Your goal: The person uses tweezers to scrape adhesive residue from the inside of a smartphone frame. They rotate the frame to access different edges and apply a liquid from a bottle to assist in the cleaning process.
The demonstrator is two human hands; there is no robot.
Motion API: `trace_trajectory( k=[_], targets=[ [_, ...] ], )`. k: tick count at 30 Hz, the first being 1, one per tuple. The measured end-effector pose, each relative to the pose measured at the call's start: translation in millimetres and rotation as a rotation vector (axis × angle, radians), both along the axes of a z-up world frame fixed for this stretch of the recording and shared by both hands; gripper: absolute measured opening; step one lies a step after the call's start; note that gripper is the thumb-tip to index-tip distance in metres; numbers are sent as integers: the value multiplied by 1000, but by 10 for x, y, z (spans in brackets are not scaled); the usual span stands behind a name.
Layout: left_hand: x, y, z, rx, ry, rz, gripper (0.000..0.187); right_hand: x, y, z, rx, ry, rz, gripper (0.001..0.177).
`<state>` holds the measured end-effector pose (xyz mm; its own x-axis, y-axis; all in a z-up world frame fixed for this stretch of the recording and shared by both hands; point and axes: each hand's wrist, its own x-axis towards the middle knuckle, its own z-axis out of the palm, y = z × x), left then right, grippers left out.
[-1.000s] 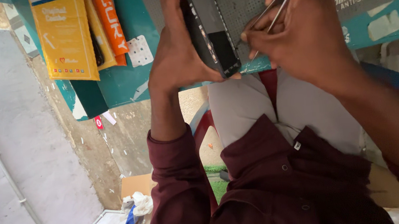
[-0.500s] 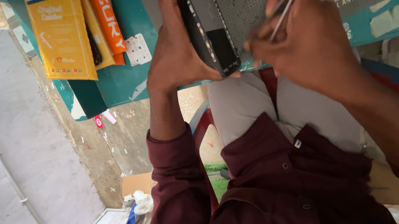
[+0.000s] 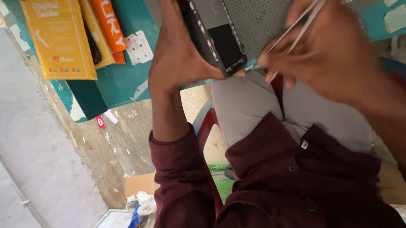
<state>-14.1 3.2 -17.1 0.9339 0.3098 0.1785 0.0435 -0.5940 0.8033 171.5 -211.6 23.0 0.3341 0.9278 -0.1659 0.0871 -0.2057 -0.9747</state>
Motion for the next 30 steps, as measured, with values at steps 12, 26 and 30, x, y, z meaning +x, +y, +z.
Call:
trace_trajectory(
  k=[12,26,30],
  targets=[
    [-52,-49,-129,59,-160,98,158,97,33,-23,132,16,-99,35],
    [-206,-230,-33,405,-178,356,173,84,147,-162,297,-128,-78,40],
    [-110,-325,267,404,-393,226,160,79,123,-263,387,-175,-60,39]
  ],
)
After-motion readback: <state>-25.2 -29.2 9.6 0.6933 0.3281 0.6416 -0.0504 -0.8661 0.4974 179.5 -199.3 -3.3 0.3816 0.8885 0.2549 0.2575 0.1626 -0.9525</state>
